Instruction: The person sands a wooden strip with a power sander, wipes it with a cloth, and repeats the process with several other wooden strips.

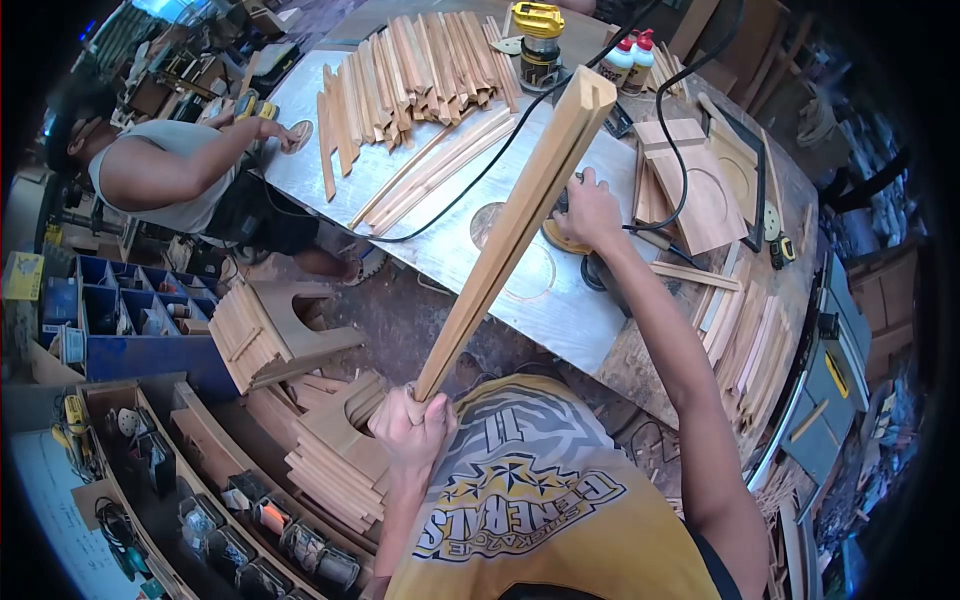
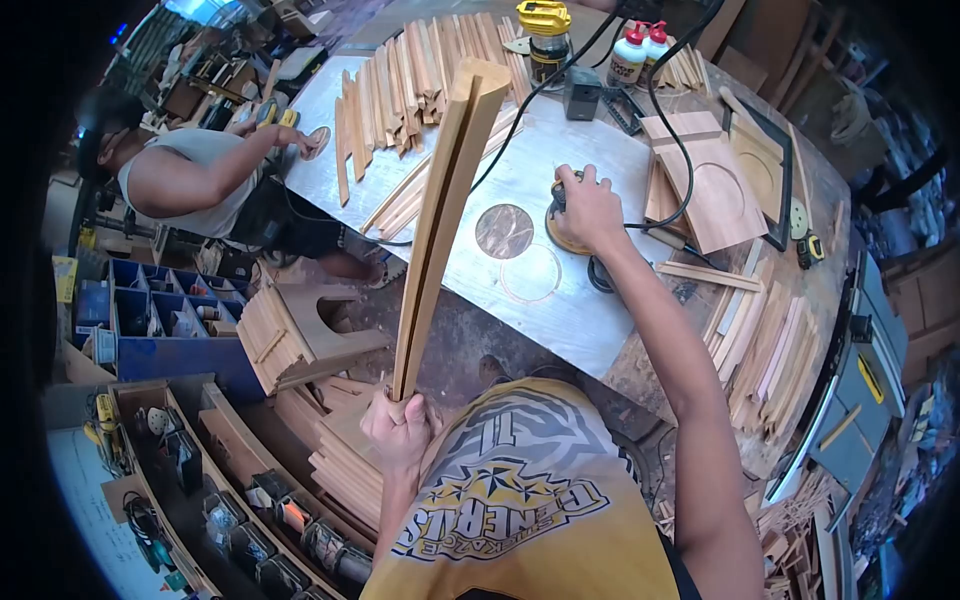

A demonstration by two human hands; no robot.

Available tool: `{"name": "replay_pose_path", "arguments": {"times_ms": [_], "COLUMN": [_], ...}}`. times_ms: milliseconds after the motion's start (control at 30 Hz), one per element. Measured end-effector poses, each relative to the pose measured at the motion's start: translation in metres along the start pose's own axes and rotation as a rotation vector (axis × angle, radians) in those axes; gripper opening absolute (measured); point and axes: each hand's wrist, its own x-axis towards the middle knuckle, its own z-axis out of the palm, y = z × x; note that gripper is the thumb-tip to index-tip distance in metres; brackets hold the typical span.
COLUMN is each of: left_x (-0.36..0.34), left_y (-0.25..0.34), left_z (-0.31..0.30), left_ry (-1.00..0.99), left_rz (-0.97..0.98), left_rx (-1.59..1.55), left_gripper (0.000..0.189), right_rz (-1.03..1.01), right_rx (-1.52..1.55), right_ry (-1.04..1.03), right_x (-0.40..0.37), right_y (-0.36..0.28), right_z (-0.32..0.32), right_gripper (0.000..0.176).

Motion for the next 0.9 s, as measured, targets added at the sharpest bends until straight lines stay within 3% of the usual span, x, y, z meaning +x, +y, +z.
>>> {"name": "replay_pose_path", "arguments": {"times_ms": [200, 433, 733, 900], "left_x": [0.003, 0.008, 0.016, 0.016], "left_y": [0.011, 0.018, 0.040, 0.052], "left_z": [-0.004, -0.009, -0.016, -0.016], "left_ry": [0.012, 0.005, -0.006, -0.045], "left_rz": [-0.001, 0.006, -0.051, -0.245], "left_rx": [0.005, 0.015, 0.008, -0.179], "left_gripper": [0.039, 0.047, 0.027, 0.027], "right_rz": [0.011, 0.022, 0.036, 0.032], "right_rx": [-0.015, -0.037, -0.007, -0.005], "right_ry": [0.022, 0.018, 0.023, 0.006], "right_x": [-0.001, 0.000, -0.003, -0.003], "right_y": [0.007, 0.007, -0.003, -0.006], "right_z": [0.001, 0.004, 0.003, 0.002], "right_gripper": [0.061, 0.061, 0.059, 0.059]}}
